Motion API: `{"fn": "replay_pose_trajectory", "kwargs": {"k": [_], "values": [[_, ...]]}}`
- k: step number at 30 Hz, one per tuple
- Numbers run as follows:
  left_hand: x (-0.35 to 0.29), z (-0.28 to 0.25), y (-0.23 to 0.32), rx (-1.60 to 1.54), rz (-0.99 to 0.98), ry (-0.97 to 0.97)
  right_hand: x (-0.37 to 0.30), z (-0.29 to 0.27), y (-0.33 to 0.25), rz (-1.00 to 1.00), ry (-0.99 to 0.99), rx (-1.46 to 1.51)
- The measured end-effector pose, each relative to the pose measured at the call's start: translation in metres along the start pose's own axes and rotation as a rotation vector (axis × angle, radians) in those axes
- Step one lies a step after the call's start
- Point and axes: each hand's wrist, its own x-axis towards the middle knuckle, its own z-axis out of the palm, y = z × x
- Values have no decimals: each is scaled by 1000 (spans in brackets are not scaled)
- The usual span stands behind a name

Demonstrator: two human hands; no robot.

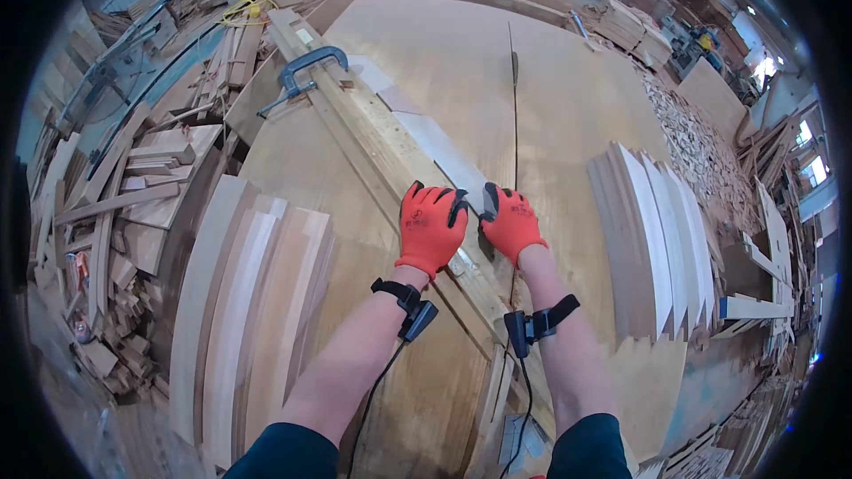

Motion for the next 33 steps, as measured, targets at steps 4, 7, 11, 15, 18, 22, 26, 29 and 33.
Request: {"fn": "replay_pose_trajectory", "kwargs": {"k": [4,7,11,15,18,22,26,29,33], "values": [[-13,-2,-2,-80,25,6,9,-9,1,-54,-73,-130],[-18,-5,-4,-91,48,8,4,-26,5,-44,-162,-223],[-15,-20,3,56,61,-208,-49,-48,23,40,-202,-290],[-2,-64,32,-191,-204,-360,-115,-50,49,50,-44,-286],[4,-129,53,141,32,-294,-128,-57,53,95,-43,-266],[-2,-231,46,688,-82,-346,-151,-93,55,131,86,-109],[-38,-318,-5,902,-508,-323,-198,-158,116,96,436,-86],[-89,-363,-58,935,-767,-393,-223,-211,203,259,568,-163],[-136,-379,-118,324,-585,-177,-252,-248,315,565,550,-206]]}}
